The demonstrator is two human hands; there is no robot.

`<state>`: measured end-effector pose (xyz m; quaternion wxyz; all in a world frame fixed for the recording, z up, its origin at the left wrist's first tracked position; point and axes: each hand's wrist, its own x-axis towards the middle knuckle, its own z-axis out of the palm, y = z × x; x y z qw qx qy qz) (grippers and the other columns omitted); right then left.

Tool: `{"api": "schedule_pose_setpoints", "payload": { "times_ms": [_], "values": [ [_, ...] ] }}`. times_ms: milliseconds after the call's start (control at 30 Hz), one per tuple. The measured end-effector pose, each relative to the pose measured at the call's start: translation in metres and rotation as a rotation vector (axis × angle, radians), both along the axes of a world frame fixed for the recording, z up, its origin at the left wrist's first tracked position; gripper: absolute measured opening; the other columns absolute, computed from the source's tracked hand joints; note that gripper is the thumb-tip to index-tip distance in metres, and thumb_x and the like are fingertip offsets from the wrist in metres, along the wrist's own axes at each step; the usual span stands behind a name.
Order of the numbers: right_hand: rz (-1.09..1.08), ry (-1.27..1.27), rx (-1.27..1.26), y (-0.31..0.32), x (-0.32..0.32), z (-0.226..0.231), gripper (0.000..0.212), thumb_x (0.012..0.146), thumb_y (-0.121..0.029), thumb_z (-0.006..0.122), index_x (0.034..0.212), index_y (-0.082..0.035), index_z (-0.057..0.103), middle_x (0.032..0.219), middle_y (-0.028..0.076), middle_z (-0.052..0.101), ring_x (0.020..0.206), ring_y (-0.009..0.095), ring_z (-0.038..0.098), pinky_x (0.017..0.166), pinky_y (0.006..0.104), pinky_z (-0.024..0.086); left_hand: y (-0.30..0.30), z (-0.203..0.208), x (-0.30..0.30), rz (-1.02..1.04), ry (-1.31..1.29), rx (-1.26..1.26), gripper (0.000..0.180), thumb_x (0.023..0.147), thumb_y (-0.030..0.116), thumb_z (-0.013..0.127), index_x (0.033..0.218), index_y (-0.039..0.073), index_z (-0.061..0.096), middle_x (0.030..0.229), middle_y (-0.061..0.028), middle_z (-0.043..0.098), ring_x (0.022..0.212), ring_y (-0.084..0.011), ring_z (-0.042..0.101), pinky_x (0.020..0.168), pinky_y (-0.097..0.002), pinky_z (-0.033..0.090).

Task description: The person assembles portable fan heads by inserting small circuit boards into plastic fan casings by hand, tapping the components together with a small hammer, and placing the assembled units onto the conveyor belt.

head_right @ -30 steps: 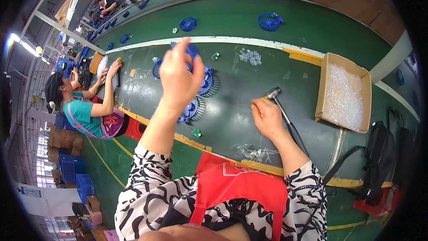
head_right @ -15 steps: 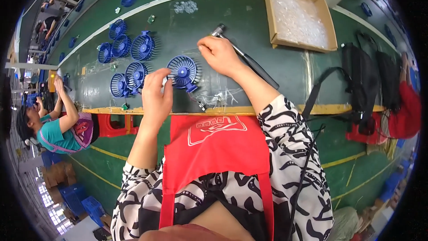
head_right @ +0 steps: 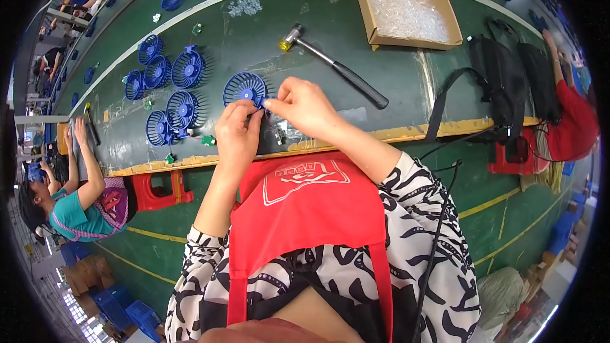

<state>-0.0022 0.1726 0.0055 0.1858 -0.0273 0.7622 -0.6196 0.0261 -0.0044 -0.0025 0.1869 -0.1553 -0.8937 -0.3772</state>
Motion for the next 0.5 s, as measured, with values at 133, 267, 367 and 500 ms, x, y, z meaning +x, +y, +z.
{"api": "schedule_pose_setpoints", "payload": {
  "times_ms": [133,267,367,500],
  "values": [
    [-0.066,0.034,0.090,-0.012,0.008,0.001,0.029,0.081,-0.016,0.076,0.084,-0.001,0.051,0.069,0.006,0.065,0.058,0.007,0.056,0.048,0.0249,0.042,0.003,-0.004,-0.008,0.003,0.012,0.043,0.011,0.077,-0.007,0.068,0.085,-0.003,0.062,0.094,-0.0162,0.066,0.078,-0.0258,0.067,0.062,-0.0316,0.056],
    [-0.040,-0.104,-0.191,-0.014,0.008,-0.014,0.020,0.080,-0.012,0.070,0.081,0.003,0.058,0.069,0.009,0.067,0.059,0.013,0.061,0.054,0.0290,0.047,0.000,-0.010,-0.011,0.004,-0.015,0.099,0.021,0.077,-0.009,0.067,0.097,-0.003,0.062,0.099,-0.0175,0.065,0.081,-0.0249,0.067,0.067,-0.0321,0.058],
    [0.036,-0.146,-0.252,-0.015,0.006,-0.015,0.011,0.081,-0.007,0.065,0.079,0.003,0.062,0.067,0.007,0.066,0.058,0.011,0.060,0.053,0.0273,0.046,-0.002,-0.008,-0.008,0.045,-0.116,0.137,0.036,0.077,-0.010,0.066,0.110,-0.002,0.059,0.106,-0.0177,0.063,0.081,-0.0243,0.067,0.070,-0.0326,0.058],
    [0.057,-0.085,-0.165,-0.015,0.002,-0.007,0.008,0.082,-0.006,0.060,0.081,0.001,0.065,0.065,0.005,0.065,0.057,0.008,0.057,0.051,0.0264,0.044,-0.003,-0.001,-0.007,-0.033,-0.048,-0.008,0.048,0.075,-0.009,0.069,0.120,-0.002,0.056,0.108,-0.0165,0.062,0.079,-0.0203,0.067,0.070,-0.0315,0.056]
  ]
}}
